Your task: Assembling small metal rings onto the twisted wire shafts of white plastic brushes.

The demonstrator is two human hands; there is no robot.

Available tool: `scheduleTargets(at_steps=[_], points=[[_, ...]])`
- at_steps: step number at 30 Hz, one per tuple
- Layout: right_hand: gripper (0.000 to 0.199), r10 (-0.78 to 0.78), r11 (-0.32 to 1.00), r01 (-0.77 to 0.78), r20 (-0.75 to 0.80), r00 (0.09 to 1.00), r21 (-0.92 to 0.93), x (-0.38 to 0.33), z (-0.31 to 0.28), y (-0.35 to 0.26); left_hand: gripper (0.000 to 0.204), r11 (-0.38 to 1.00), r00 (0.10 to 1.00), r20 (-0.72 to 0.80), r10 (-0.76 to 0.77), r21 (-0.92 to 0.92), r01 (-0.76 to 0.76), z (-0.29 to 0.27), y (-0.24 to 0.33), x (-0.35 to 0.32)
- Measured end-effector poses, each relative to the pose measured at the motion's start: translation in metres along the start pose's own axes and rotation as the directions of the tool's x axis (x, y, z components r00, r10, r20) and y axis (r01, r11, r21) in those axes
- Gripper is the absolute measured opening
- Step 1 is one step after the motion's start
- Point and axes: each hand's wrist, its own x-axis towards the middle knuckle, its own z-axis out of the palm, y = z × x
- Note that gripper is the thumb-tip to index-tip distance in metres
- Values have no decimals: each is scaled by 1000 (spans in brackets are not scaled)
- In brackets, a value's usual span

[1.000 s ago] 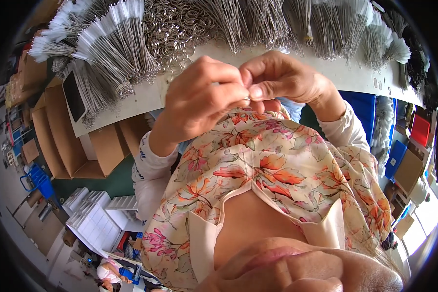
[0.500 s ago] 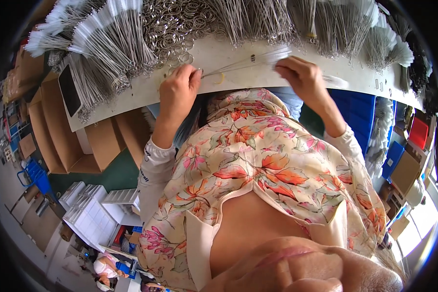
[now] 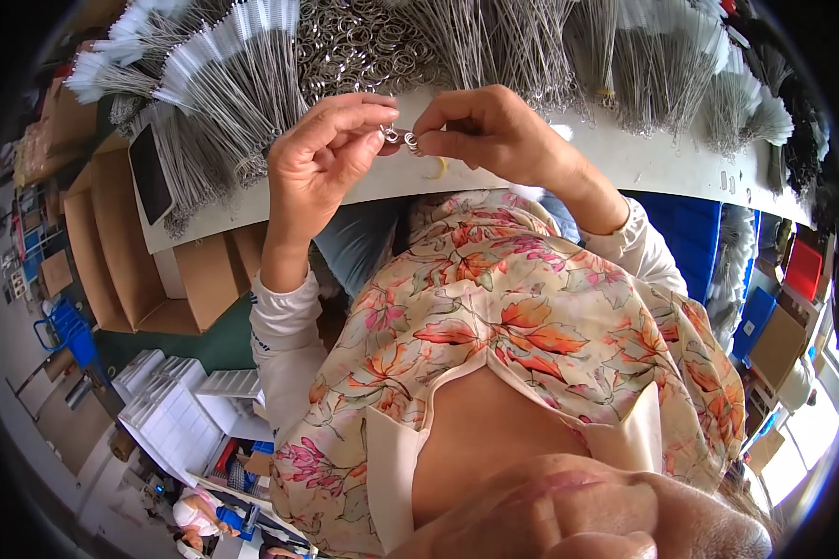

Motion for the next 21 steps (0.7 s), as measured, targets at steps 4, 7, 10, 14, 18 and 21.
scheduleTargets(at_steps=[4, 7, 10, 14, 18, 21], points=[[17, 92, 970, -101, 51, 994, 221, -3, -3, -4, 20, 997, 997, 45, 62, 44, -64, 0, 3, 7], [16, 106, 947, -128, 88, 990, 294, -4, -4, -3, 23, 986, 990, 43, 135, 88, -138, 3, 6, 10], [17, 105, 891, -107, 28, 994, 442, -6, 1, -9, 28, 949, 973, -20, 231, 223, -221, 12, 18, 13], [18, 99, 815, 6, -151, 984, 579, -4, -1, -33, 34, 758, 870, -15, 493, 498, -421, 13, 32, 19], [16, 82, 819, 69, -235, 968, 570, 1, 5, -49, 34, 711, 827, -21, 561, 524, -469, 15, 33, 21], [15, 33, 832, 94, -218, 975, 547, 4, 4, -47, 35, 714, 839, -6, 544, 528, -459, 15, 40, 26]])
